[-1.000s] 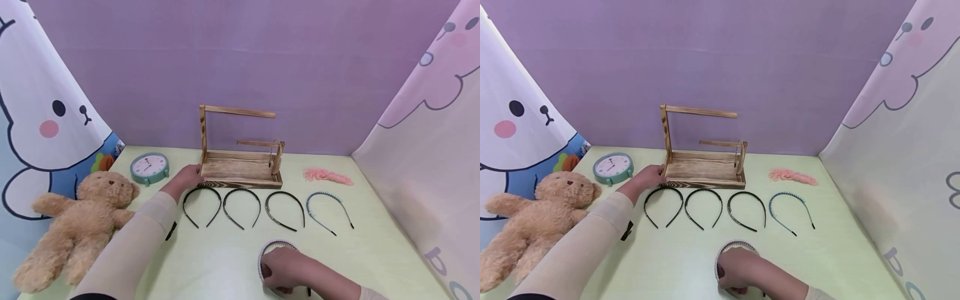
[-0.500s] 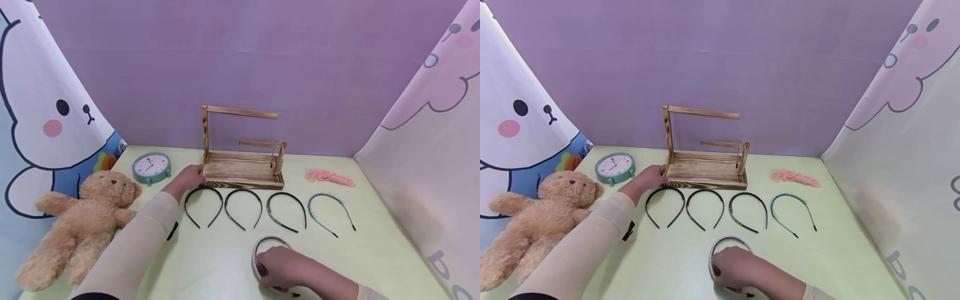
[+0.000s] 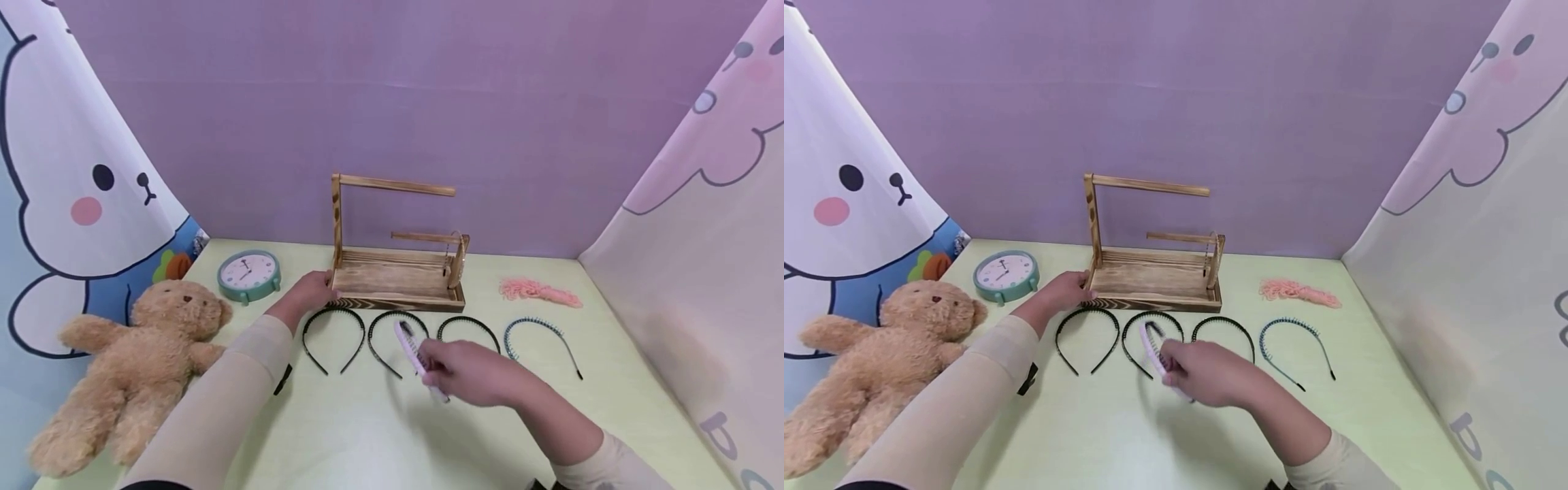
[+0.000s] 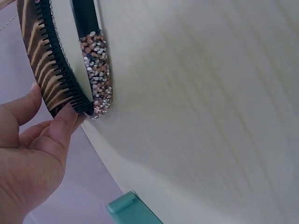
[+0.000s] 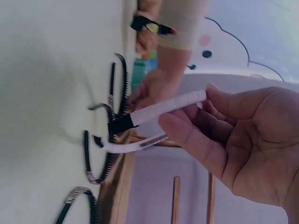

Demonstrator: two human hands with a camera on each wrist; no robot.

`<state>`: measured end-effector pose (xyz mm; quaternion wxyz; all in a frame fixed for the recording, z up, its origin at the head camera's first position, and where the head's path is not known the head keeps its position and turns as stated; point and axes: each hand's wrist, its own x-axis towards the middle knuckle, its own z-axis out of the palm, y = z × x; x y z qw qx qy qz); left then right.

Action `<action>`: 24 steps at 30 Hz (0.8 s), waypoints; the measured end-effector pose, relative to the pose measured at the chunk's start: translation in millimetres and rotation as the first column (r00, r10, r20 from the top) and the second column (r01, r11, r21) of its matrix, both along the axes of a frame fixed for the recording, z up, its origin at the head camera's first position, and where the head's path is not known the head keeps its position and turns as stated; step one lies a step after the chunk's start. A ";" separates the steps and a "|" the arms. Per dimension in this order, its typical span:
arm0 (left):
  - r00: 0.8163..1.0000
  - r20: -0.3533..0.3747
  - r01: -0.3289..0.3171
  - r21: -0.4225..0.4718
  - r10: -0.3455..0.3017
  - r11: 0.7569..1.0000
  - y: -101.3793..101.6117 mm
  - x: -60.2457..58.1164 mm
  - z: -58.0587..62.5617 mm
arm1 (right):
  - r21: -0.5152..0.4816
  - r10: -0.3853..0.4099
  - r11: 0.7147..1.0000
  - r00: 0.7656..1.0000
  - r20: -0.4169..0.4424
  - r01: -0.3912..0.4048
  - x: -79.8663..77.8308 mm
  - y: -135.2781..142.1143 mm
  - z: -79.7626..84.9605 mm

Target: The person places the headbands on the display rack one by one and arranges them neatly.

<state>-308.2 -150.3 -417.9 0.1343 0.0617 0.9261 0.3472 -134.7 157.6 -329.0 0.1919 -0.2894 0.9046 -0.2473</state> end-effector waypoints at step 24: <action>1.000 -0.016 0.000 -0.005 0.000 1.000 0.5 -0.2 0.1 | -0.368 -0.410 0.871 0.895 -0.176 0.326 -139.1 -43.2 -44.0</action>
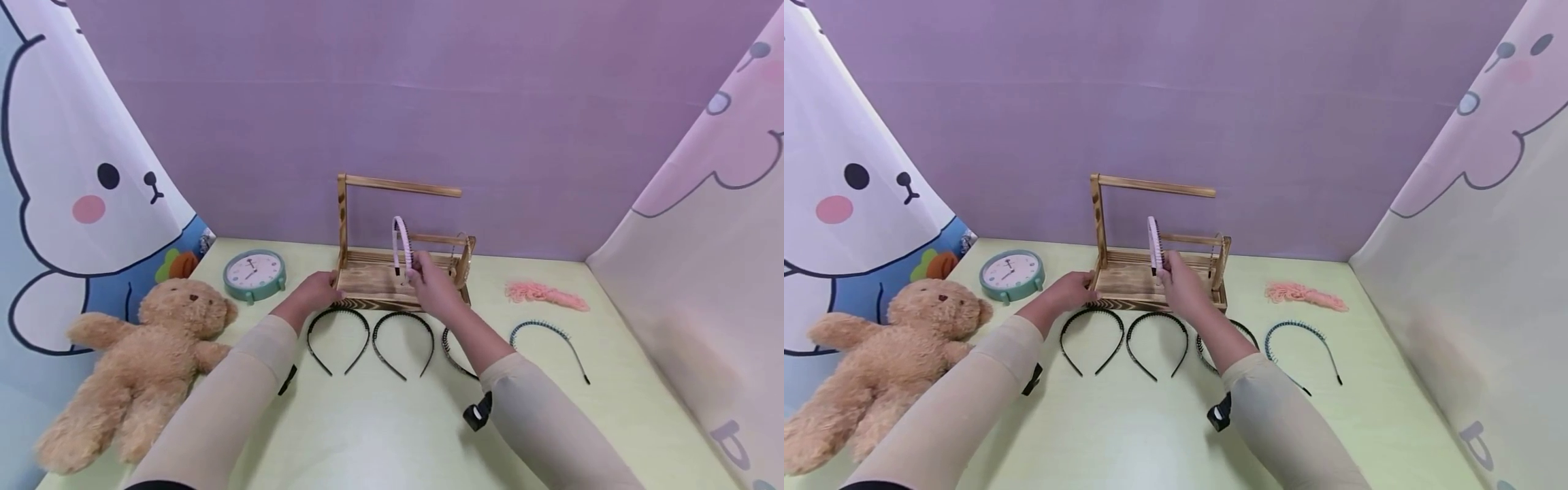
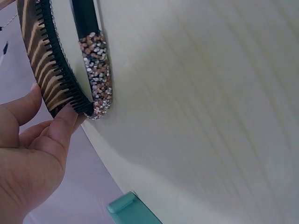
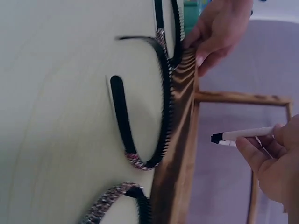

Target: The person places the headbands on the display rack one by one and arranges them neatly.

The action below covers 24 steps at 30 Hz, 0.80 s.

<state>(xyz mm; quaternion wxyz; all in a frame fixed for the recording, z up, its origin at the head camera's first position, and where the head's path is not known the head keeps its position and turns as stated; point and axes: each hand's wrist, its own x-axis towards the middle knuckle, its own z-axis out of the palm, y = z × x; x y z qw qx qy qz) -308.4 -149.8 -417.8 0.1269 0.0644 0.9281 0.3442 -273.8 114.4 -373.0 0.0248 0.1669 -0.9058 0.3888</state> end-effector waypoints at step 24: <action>0.999 0.033 -0.009 0.007 0.009 1.000 -1.1 0.8 -2.3 | 0.137 -0.322 0.939 0.947 0.021 0.316 -22.0 53.3 -27.1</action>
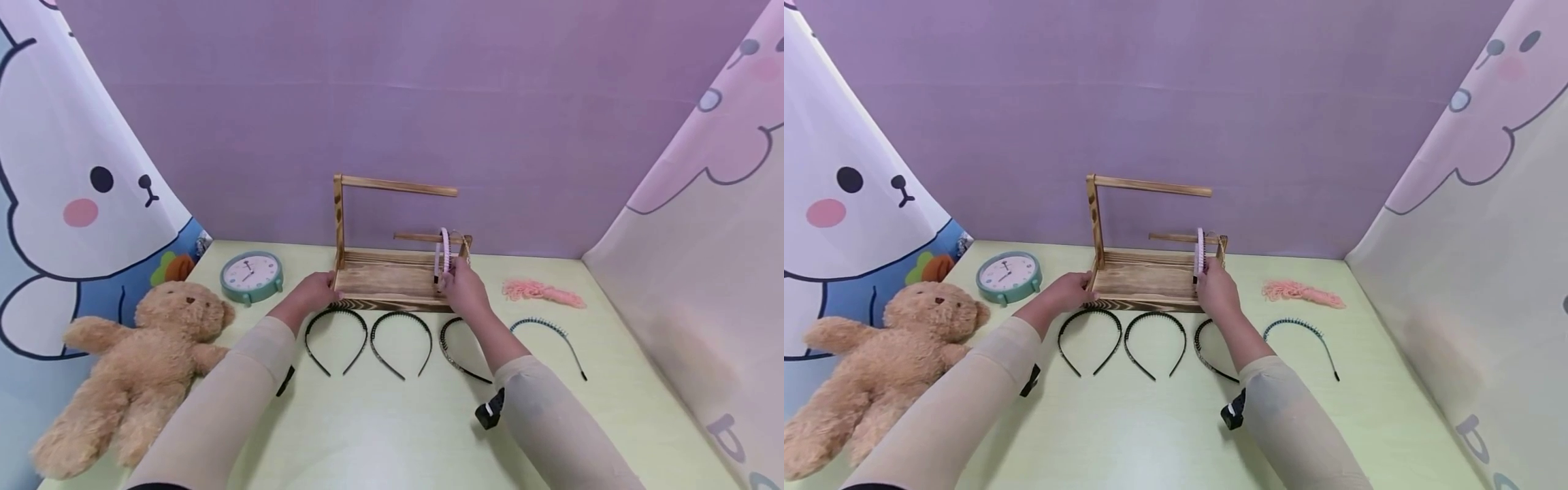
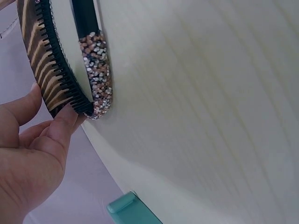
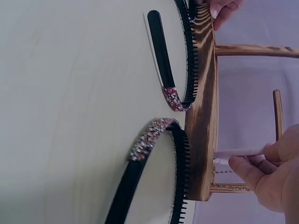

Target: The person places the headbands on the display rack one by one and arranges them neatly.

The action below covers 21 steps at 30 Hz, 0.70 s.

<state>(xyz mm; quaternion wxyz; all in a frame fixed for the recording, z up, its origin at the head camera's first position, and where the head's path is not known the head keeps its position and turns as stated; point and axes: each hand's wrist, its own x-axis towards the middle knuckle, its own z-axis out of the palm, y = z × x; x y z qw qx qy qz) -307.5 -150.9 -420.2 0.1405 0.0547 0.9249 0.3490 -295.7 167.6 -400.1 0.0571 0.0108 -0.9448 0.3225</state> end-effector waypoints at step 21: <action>1.000 0.010 -0.009 0.014 0.009 1.000 -0.5 -0.2 -1.7 | 0.134 0.085 0.985 0.983 0.163 -0.107 20.0 42.3 12.5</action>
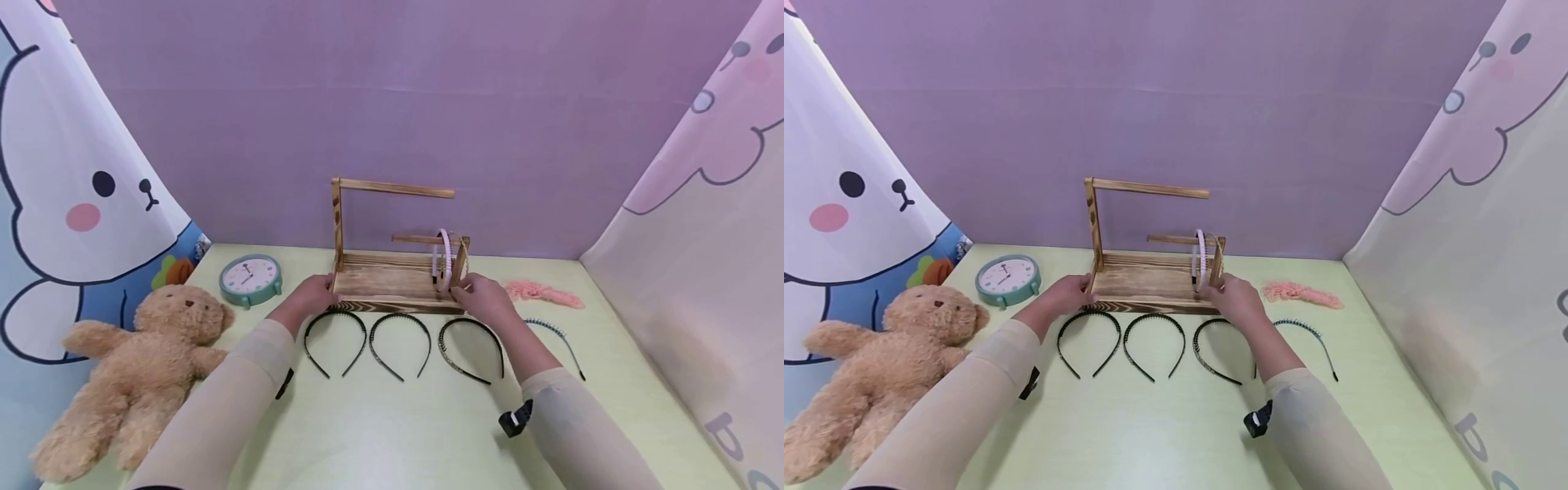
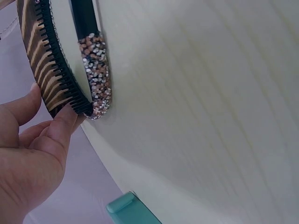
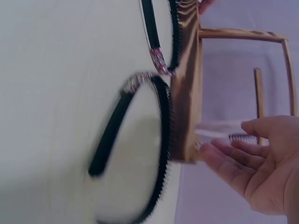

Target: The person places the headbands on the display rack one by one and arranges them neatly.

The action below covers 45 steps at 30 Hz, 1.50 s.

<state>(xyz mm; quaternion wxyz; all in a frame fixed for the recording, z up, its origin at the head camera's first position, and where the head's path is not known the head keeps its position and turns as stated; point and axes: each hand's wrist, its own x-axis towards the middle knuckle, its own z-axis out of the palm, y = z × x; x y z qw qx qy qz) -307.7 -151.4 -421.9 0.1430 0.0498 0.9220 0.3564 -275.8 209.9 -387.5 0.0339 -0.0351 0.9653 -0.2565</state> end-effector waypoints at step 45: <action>1.000 0.024 -0.012 0.012 0.011 1.000 0.0 1.2 1.3 | -0.082 0.136 0.990 0.953 0.270 -0.118 51.9 96.4 15.0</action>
